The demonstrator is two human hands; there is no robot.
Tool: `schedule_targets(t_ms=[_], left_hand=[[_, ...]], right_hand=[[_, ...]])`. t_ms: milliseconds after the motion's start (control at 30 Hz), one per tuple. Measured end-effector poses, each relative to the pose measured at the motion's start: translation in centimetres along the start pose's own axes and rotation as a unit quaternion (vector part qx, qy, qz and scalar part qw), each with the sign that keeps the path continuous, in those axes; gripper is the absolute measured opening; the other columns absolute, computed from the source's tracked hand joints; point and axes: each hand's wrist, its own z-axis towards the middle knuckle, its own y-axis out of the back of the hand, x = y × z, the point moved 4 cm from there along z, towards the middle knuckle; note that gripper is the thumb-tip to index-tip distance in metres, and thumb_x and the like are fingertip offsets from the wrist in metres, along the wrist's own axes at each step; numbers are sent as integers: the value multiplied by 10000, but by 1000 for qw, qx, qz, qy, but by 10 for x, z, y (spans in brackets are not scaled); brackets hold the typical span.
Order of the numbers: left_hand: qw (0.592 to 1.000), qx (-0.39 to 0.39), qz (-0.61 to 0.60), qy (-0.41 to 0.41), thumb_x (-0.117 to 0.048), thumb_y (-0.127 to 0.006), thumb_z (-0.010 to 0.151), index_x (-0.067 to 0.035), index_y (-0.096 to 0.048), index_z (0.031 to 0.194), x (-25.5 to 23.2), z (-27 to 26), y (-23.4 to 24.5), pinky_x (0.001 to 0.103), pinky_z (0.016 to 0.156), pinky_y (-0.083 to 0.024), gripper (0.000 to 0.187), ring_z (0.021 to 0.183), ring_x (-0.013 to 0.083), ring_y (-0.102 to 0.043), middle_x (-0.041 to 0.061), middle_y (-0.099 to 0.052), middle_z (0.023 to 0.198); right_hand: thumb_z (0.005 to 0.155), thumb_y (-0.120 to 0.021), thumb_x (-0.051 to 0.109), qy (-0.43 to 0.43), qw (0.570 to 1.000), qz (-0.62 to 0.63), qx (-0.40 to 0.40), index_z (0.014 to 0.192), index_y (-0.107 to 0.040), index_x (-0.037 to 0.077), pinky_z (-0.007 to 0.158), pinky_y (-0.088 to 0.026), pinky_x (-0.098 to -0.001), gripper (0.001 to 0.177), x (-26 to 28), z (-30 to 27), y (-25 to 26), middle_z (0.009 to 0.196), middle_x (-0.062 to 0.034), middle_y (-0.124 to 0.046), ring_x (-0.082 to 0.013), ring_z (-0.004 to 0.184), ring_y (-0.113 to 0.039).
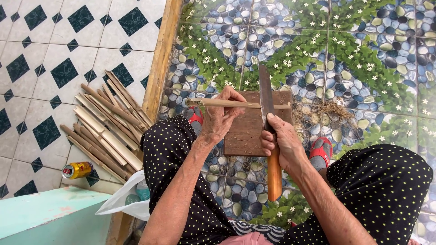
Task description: The person uses a large knife to shave and smooth the surface of a bamboo stick while sitting on the floor.
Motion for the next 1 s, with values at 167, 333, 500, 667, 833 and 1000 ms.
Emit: schedule_targets(t_ms=[167,333,500,667,833,1000], left_hand=[[1000,-14,-1,0,-116,-720,976,-65,-679,998,6,-1,-2,310,695,-648,69,772,208,-756,117,-711,892],[1000,-23,-6,9,-117,-713,981,-71,-681,997,34,-7,-9,307,690,-647,57,762,197,-756,109,-715,890],[999,-31,1,12,-126,-719,978,-70,-673,988,15,-2,-6,311,698,-643,73,751,190,-757,104,-715,876],[999,-38,2,23,-133,-721,976,-75,-671,993,14,-3,-8,316,695,-647,79,753,207,-763,108,-723,879],[998,-48,14,30,-144,-738,960,-63,-665,993,2,1,-3,331,689,-649,114,718,213,-763,125,-732,853],[998,-54,21,29,-208,-736,973,-80,-649,986,5,3,-5,306,686,-634,155,709,170,-749,80,-722,790]], right_hand=[[1049,-638,355,0,1000,19,-2,869,-555,69,312,-400,-287,348,-3,3,1,578,12,-380,-110,392,-409],[1044,-645,360,-6,1000,21,-1,884,-569,62,302,-400,-282,346,-6,1,2,580,21,-383,-103,388,-412],[1049,-636,362,-6,999,38,-1,908,-568,67,304,-398,-280,334,-4,-1,-8,579,22,-367,-103,390,-400],[1046,-646,352,-5,999,40,-3,883,-549,76,294,-396,-303,335,-6,-4,-9,570,5,-379,-124,378,-403],[1053,-631,354,-1,1000,24,-10,896,-559,80,296,-401,-285,324,-5,0,-4,577,18,-380,-103,379,-410],[1039,-652,335,-2,999,39,36,888,-559,61,262,-396,-311,327,7,-22,-45,542,-9,-382,-123,347,-409]])
